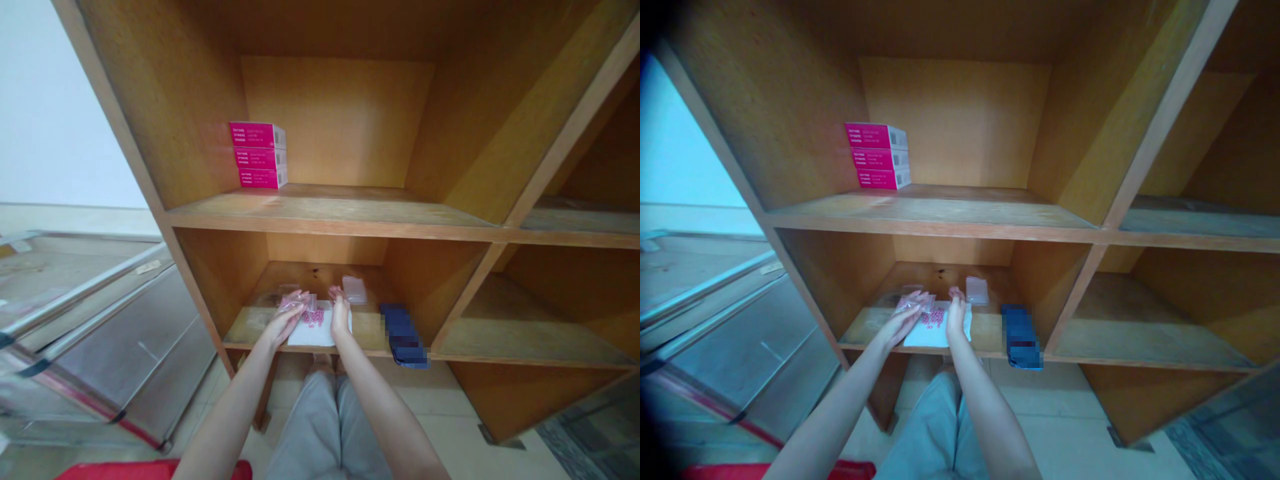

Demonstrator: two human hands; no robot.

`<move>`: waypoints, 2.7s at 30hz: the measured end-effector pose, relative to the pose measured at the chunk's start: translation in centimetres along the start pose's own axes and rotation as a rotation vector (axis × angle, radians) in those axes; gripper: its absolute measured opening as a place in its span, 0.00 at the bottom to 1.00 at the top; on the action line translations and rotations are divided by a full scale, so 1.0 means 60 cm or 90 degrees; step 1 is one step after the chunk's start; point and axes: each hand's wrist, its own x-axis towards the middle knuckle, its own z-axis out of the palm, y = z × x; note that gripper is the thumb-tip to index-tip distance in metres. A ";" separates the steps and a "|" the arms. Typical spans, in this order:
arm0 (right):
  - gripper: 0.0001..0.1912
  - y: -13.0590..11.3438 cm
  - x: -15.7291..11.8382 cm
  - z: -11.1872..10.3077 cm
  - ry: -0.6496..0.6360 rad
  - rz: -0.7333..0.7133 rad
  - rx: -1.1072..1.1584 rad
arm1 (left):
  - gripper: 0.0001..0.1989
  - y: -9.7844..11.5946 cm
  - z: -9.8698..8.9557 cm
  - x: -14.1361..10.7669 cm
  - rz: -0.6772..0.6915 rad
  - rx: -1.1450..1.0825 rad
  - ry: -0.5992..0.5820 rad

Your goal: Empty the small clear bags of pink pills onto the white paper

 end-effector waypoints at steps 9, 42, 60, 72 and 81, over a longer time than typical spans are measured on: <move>0.29 0.048 0.015 0.027 0.003 0.029 0.050 | 0.22 0.003 0.000 0.001 -0.011 0.036 -0.023; 0.32 0.063 0.010 0.026 -0.071 -0.015 -0.076 | 0.23 -0.008 0.018 0.019 -0.058 0.188 -0.033; 0.20 0.080 0.016 0.023 0.025 -0.006 0.243 | 0.25 -0.006 0.011 0.021 -0.058 0.179 -0.010; 0.13 0.036 -0.017 0.019 0.012 -0.137 0.177 | 0.23 0.014 0.029 0.012 0.006 0.127 0.004; 0.09 -0.030 -0.058 0.027 0.008 -0.150 0.185 | 0.25 0.028 0.087 -0.006 0.180 0.083 0.041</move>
